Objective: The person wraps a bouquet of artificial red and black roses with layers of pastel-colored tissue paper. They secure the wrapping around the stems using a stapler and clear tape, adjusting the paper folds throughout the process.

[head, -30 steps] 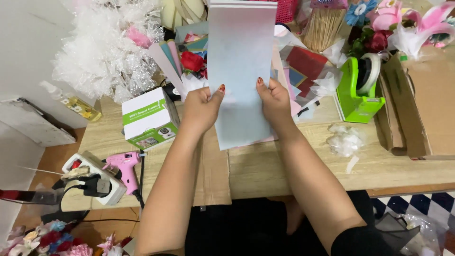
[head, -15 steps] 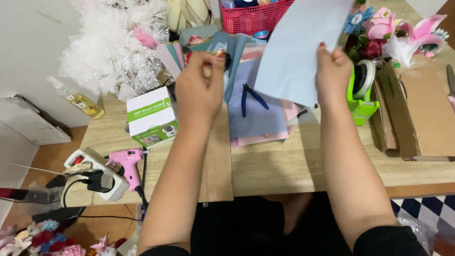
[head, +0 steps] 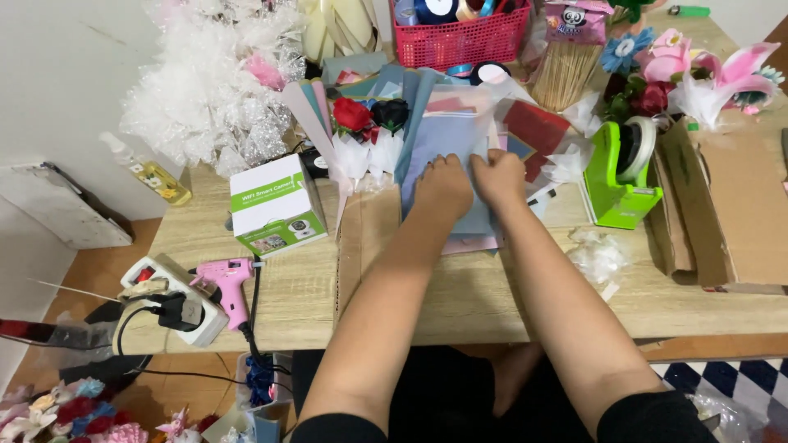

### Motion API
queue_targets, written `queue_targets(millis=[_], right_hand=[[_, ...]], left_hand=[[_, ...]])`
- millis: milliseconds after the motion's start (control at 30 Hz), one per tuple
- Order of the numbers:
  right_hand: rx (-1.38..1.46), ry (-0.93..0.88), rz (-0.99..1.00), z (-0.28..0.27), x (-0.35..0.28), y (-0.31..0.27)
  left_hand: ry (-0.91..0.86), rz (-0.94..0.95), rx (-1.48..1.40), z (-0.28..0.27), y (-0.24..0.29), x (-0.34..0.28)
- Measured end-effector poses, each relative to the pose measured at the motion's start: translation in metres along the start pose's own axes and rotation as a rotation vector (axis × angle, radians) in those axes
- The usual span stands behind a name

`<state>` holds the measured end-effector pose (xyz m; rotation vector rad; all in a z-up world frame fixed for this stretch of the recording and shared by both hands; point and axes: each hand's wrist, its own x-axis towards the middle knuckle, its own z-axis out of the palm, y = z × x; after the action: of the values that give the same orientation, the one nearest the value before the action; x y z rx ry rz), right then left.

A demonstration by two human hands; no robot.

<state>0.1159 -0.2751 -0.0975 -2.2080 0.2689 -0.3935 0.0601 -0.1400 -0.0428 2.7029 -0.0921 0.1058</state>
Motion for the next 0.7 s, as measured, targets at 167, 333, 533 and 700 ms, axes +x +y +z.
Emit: queue_targets(millis=[167, 333, 533, 700], right_hand=[[0.316, -0.199, 0.033, -0.035, -0.053, -0.062], [0.441, -0.183, 0.077, -0.050, -0.073, -0.066], [0.305, -0.305, -0.090, -0.037, -0.067, -0.044], [0.181, -0.298, -0.102, -0.044, -0.071, -0.050]], left_hand=[[-0.140, -0.099, 0.030, -0.003, -0.008, 0.004], [-0.077, -0.075, 0.067, 0.012, -0.026, 0.012], [0.513, 0.210, 0.258, 0.035, -0.055, 0.016], [0.530, 0.257, 0.420, 0.046, -0.059, 0.019]])
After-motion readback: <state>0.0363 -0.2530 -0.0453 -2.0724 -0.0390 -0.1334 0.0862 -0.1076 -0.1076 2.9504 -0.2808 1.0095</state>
